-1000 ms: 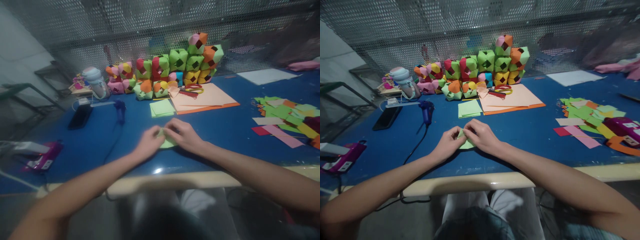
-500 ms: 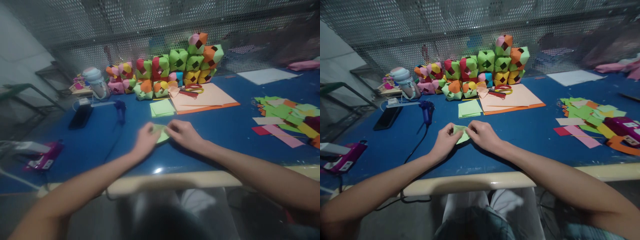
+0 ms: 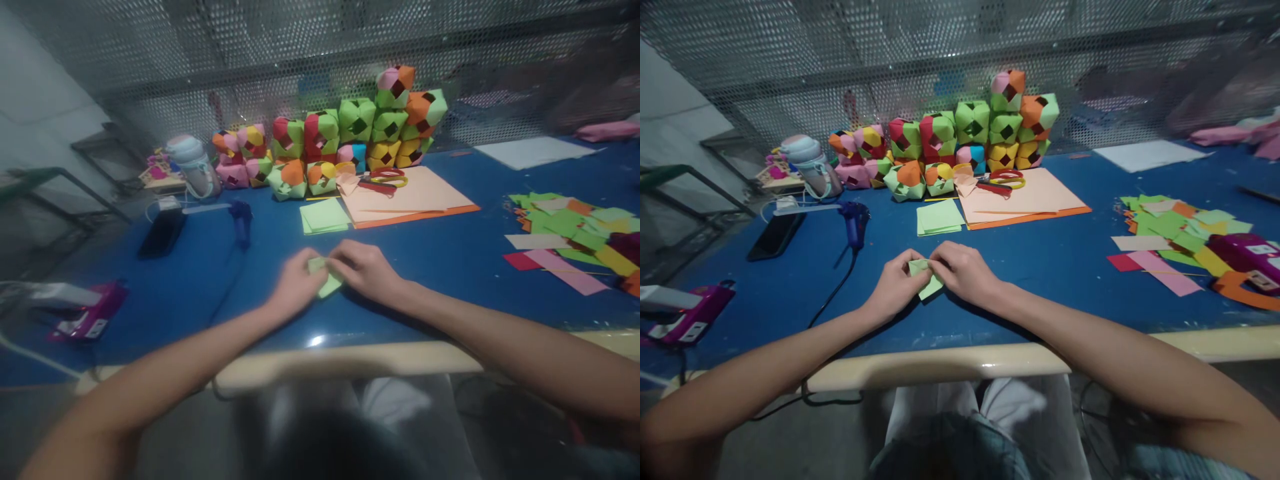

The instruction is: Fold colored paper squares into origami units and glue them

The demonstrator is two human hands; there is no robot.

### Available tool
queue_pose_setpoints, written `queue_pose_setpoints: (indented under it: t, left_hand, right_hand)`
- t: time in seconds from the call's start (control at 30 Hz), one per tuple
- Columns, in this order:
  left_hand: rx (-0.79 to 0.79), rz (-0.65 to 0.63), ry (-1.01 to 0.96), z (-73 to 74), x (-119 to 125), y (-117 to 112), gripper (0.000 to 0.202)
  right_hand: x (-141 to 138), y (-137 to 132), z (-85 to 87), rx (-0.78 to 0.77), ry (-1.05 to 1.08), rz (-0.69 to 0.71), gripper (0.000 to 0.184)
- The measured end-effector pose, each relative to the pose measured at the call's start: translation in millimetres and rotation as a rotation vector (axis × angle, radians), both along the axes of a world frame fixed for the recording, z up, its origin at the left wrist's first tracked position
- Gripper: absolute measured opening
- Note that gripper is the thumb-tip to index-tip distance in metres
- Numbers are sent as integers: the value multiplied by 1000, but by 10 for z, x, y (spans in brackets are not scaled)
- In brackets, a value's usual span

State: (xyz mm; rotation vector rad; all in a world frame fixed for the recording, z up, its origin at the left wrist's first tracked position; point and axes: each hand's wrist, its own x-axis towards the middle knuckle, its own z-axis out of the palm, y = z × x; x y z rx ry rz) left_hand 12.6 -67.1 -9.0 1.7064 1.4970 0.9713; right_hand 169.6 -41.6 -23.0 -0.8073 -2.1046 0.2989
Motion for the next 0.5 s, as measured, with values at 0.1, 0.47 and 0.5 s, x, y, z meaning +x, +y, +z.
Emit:
queue_pose_setpoints:
  t: [0.1,0.47,0.5]
  left_hand:
    - [1,-15,20,2,1,4,4]
    - [59,64,-63,-29,-32,37,4]
    - [57,51,-62,-35,-33,42,4]
  right_hand:
    - [-3,-3,-13,85,-37,5,18]
    - [10,5,-8,-50,14,-36,19]
    - [12,5,-9,-52,3,-28,20]
